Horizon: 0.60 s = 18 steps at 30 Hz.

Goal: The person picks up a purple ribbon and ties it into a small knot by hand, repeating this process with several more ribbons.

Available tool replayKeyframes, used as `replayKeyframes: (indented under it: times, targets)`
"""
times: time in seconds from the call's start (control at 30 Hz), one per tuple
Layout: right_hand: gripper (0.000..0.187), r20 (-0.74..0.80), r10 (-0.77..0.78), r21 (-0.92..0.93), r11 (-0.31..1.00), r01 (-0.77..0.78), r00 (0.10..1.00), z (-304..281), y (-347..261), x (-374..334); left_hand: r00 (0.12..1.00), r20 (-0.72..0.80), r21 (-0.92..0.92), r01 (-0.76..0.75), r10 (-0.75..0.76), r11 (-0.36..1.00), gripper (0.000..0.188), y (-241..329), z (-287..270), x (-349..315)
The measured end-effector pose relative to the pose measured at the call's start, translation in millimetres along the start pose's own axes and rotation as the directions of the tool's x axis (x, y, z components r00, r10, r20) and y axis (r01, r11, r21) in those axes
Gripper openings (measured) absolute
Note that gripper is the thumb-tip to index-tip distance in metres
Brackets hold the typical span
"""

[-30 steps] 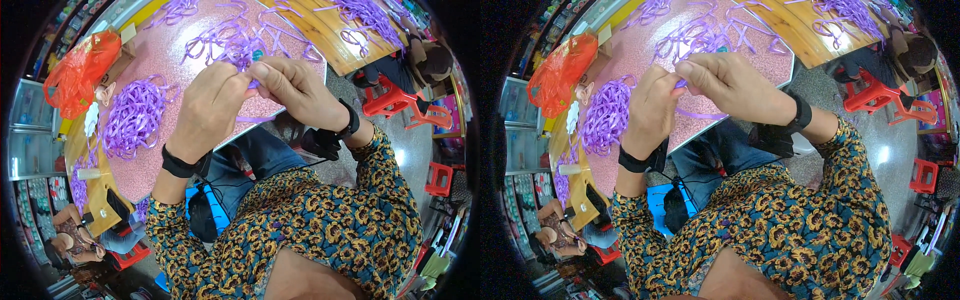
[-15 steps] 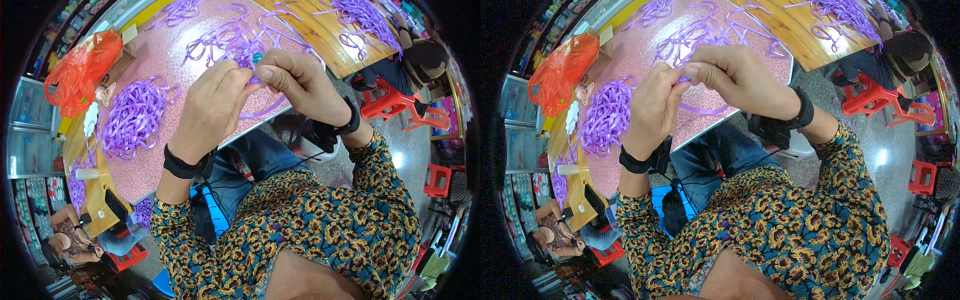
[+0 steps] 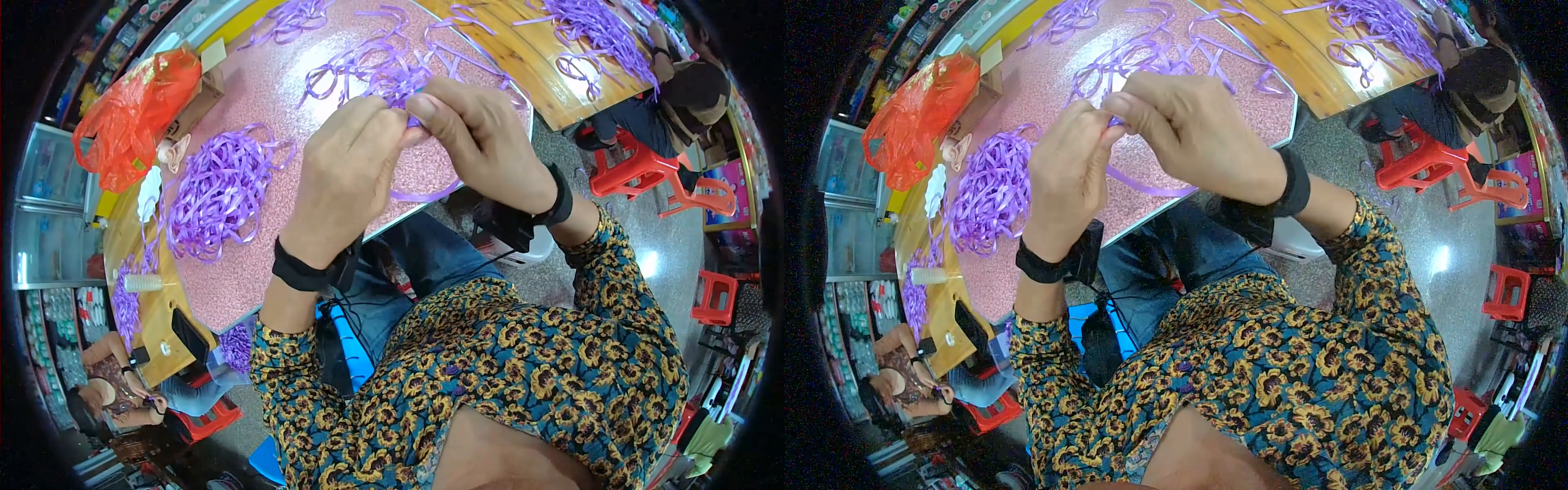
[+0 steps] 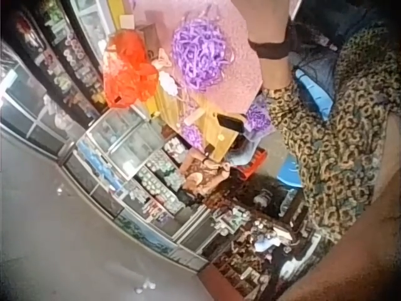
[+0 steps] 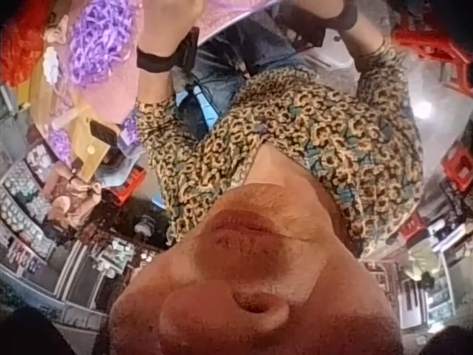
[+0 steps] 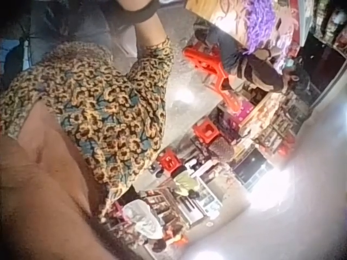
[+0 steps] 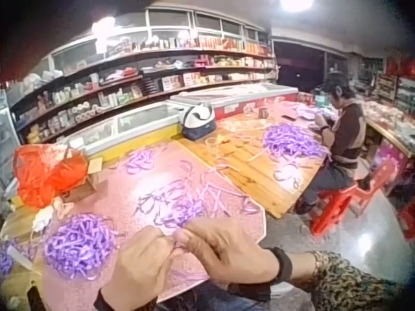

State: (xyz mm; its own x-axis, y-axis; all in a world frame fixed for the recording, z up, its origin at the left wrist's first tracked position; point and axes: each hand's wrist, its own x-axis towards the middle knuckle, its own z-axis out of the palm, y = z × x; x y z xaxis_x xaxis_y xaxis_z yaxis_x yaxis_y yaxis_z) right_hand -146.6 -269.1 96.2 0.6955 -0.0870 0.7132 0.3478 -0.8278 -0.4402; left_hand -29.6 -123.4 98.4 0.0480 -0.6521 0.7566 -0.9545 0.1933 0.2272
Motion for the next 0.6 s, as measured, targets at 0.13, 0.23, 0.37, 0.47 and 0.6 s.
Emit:
replayKeyframes:
  times: [0.13,0.23,0.37,0.47,0.6]
  targets:
    - [0.033,0.263,0.317,0.633,0.656,-0.411,0.911,1,2,3,0.991,0.023,-0.124,0.137,-0.135,0.983,0.011,4,-5,-3]
    - [0.036,0.361,0.361,0.735,0.457,-0.500,0.860,1,-10,7,0.957,-0.120,-0.331,0.211,-0.263,0.920,0.012,14,-8,-9]
    - [0.035,0.289,0.381,0.664,0.581,-0.470,0.878,1,-37,11,0.878,-0.217,-0.481,0.284,-0.427,0.830,0.024,35,-18,-16]
    - [0.033,0.276,0.320,0.630,0.652,-0.422,0.906,2,-46,11,0.884,-0.260,-0.351,0.289,-0.389,0.891,0.025,42,-30,-16]
    - [0.030,0.219,0.219,0.620,0.722,-0.309,0.951,5,-51,11,0.916,-0.253,-0.270,0.241,-0.310,0.932,0.025,46,-40,-21]
